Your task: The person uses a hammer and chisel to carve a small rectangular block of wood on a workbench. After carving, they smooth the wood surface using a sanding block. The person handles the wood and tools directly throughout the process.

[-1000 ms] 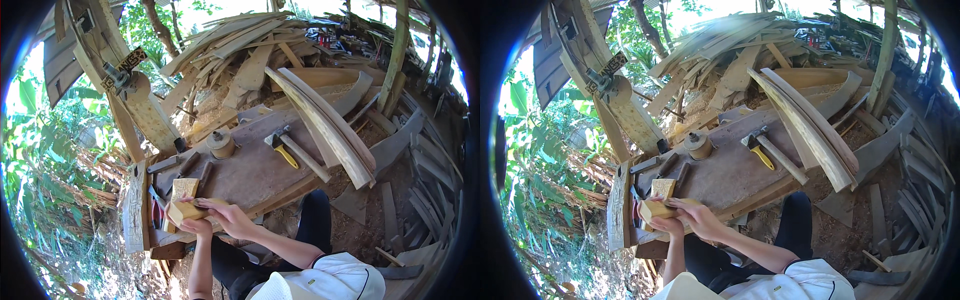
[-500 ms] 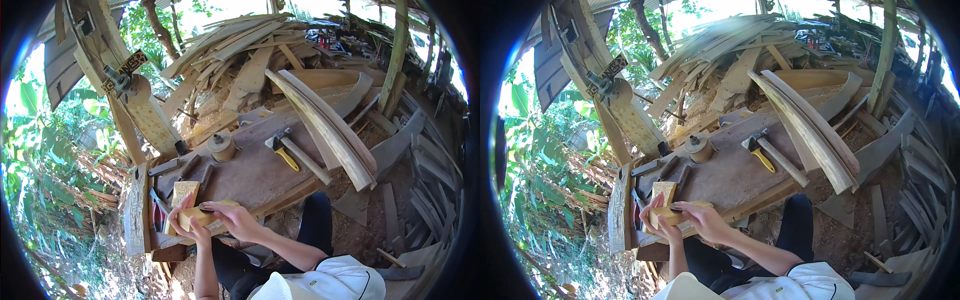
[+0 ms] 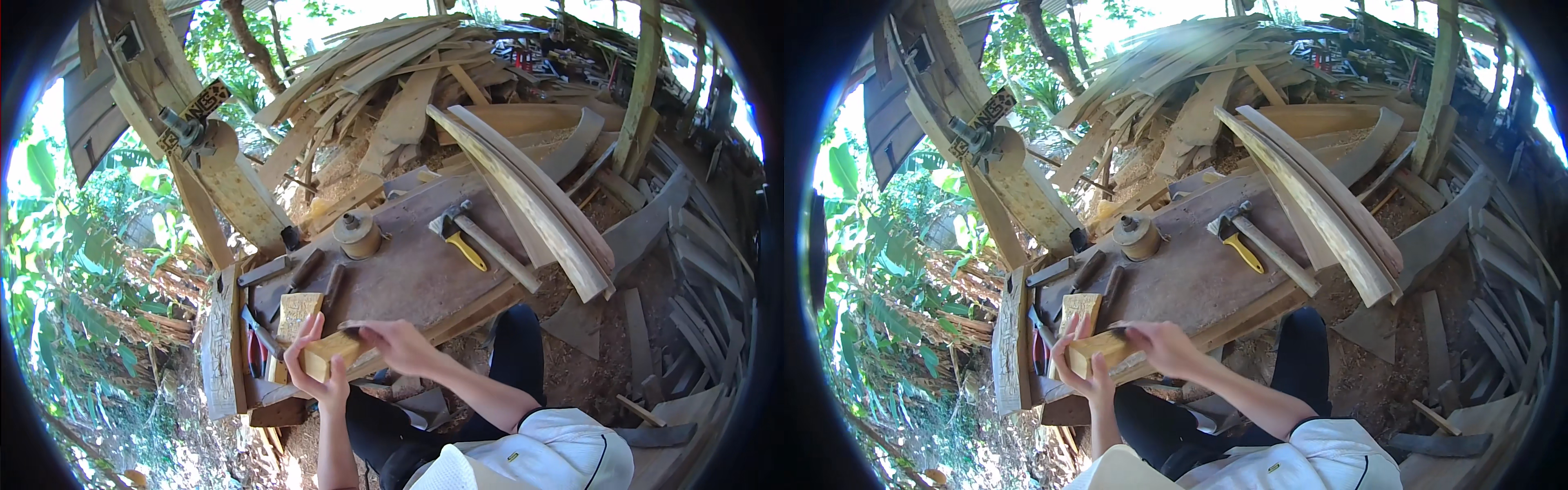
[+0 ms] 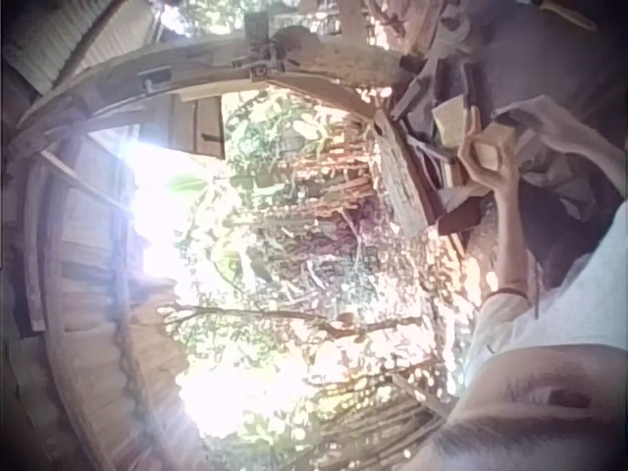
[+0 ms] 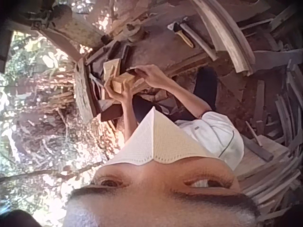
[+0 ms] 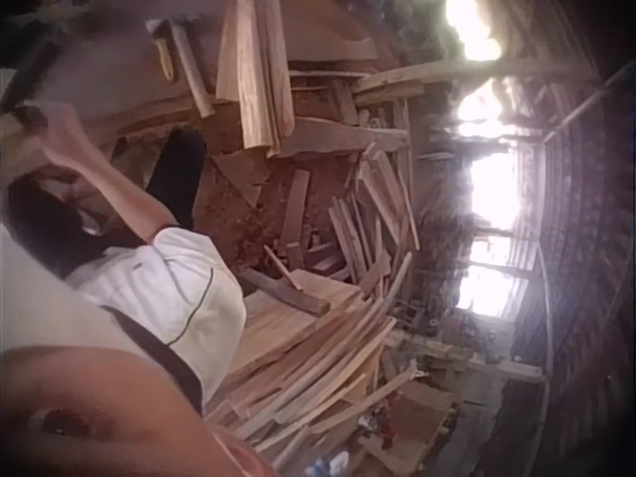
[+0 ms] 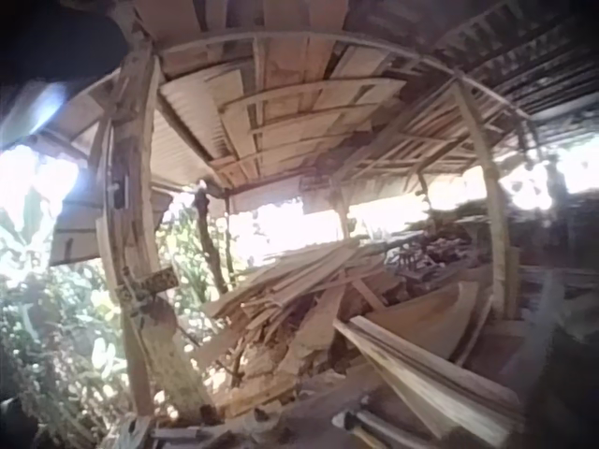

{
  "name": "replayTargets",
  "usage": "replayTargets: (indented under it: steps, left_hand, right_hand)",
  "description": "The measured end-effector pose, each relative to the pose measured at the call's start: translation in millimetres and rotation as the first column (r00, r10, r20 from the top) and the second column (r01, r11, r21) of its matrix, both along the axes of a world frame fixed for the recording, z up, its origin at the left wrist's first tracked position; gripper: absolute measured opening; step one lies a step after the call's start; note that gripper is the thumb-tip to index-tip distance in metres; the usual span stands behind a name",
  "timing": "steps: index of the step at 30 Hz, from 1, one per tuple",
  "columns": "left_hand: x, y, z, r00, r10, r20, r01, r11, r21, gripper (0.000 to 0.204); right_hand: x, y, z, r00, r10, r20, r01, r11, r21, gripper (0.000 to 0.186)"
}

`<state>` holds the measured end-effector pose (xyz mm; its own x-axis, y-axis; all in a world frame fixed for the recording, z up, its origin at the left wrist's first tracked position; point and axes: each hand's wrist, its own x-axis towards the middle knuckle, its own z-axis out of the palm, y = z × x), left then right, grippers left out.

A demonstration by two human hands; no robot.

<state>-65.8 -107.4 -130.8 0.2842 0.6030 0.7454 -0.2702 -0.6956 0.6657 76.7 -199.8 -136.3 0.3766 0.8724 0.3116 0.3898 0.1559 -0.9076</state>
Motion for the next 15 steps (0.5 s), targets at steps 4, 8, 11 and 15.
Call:
replayTargets:
  steps: [4,8,11,15]
  left_hand:
    - [3.9,-5.6,2.2,1.0,-0.024,-0.009,0.024,0.998,0.062,0.045]
    - [2.8,2.1,-3.6,1.0,-0.003,0.021,0.003,0.999,0.036,0.048]
    - [-1.0,-2.1,-3.1,1.0,0.01,-0.01,-0.009,0.998,0.065,0.05]
    - [2.7,-4.0,0.4,1.0,-0.004,-0.001,0.004,0.997,0.075,0.046]
  right_hand:
    - [-12.6,-8.3,1.2,1.0,0.002,-0.028,0.004,0.972,0.236,0.027]
    - [11.0,-4.8,-3.4,0.997,0.009,-0.074,-0.015,0.997,-0.079,0.029]
    - [-20.0,-20.2,26.9,0.998,0.059,-0.009,-0.057,0.981,0.186,0.03]
    - [-0.7,-9.0,-8.6,0.995,-0.005,-0.101,0.011,0.998,0.057,0.03]
